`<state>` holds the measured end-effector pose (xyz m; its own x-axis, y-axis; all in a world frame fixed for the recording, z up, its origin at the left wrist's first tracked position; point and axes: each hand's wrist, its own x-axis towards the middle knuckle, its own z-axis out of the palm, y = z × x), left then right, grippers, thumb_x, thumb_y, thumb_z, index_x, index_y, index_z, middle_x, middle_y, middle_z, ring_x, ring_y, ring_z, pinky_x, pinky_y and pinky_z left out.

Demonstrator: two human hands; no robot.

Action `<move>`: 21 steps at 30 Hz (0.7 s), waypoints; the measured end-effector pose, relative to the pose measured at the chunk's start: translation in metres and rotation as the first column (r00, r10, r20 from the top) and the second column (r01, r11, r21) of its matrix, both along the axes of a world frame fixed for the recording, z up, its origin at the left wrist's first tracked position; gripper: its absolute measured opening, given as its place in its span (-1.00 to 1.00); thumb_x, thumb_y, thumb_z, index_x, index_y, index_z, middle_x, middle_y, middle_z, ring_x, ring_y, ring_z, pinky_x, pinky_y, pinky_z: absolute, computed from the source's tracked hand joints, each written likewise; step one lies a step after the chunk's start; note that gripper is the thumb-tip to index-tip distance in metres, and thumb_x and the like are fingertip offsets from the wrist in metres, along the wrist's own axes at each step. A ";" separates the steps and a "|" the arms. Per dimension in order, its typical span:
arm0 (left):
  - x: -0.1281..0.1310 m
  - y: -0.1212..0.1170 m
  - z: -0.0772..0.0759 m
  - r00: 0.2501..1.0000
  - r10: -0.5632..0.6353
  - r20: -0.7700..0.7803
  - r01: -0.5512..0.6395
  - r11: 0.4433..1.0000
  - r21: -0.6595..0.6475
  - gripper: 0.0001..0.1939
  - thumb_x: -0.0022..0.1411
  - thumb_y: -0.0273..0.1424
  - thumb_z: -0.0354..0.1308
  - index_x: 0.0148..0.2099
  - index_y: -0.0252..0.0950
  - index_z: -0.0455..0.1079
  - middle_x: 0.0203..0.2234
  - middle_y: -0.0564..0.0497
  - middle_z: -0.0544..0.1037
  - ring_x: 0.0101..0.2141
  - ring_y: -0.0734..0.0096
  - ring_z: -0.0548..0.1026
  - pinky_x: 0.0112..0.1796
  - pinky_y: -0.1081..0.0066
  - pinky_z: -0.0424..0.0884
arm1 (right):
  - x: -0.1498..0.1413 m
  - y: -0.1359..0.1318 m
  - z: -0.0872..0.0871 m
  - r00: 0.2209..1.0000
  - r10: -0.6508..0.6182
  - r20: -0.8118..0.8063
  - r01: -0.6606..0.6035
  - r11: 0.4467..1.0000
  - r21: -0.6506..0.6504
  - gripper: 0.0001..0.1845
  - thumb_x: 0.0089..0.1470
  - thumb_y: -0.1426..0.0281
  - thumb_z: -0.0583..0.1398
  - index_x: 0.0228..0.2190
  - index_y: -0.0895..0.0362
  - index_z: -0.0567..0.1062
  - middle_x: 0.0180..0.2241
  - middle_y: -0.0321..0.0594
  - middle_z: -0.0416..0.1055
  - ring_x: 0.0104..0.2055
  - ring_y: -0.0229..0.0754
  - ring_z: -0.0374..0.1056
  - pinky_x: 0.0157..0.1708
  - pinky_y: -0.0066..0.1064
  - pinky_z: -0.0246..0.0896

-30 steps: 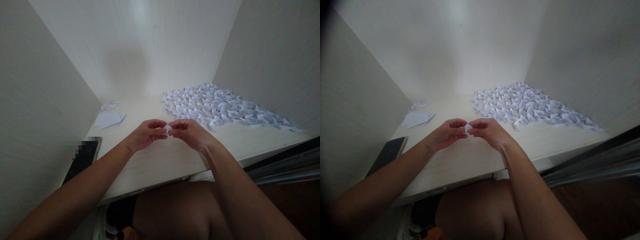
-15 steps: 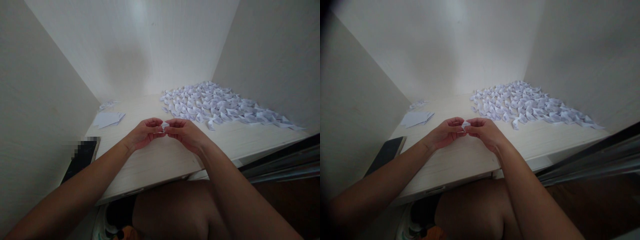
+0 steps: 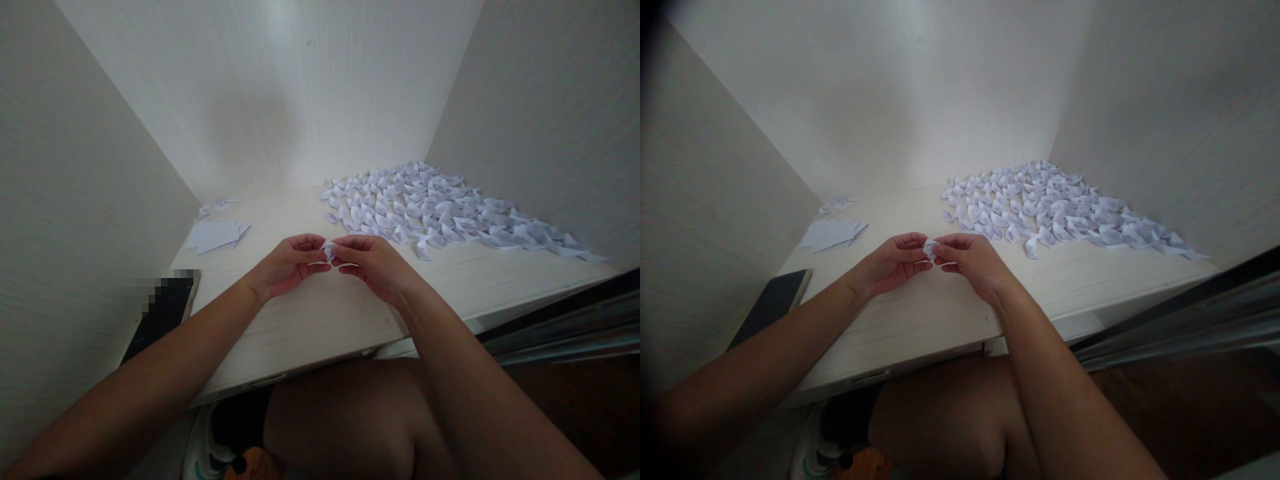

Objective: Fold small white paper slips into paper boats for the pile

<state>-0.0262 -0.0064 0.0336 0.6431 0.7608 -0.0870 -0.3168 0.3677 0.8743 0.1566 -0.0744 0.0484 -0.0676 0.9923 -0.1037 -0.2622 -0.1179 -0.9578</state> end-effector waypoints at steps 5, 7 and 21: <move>-0.001 0.000 -0.002 1.000 -0.013 -0.017 0.014 1.000 0.022 -0.70 -0.08 -0.54 0.56 -0.26 -0.37 0.59 -0.34 -0.04 0.66 -0.34 0.36 0.64 -0.25 0.38 0.62 | 0.001 0.000 0.002 0.999 0.006 0.036 -0.004 0.999 -0.052 -0.71 -0.26 0.27 0.52 -0.47 0.11 0.62 -0.44 -0.30 0.52 -0.37 -0.28 0.38 -0.33 -0.39 0.20; -0.001 -0.001 -0.002 1.000 -0.009 -0.023 0.010 0.999 0.033 -0.69 -0.08 -0.53 0.56 -0.25 -0.36 0.60 -0.34 -0.04 0.67 -0.34 0.35 0.64 -0.26 0.38 0.62 | 0.001 0.000 0.002 0.999 0.002 0.043 0.001 0.998 -0.064 -0.70 -0.28 0.28 0.52 -0.47 0.11 0.61 -0.45 -0.31 0.50 -0.38 -0.29 0.37 -0.34 -0.39 0.17; 0.002 -0.003 0.001 0.994 0.054 -0.096 -0.050 0.998 0.046 -0.73 -0.02 -0.53 0.52 -0.22 -0.40 0.60 -0.31 -0.08 0.65 -0.32 0.35 0.62 -0.21 0.33 0.62 | -0.003 0.002 -0.003 0.989 -0.073 0.129 0.071 0.997 0.017 -0.72 -0.18 0.23 0.48 -0.51 0.13 0.58 -0.51 -0.29 0.49 -0.45 -0.32 0.32 -0.42 -0.43 0.14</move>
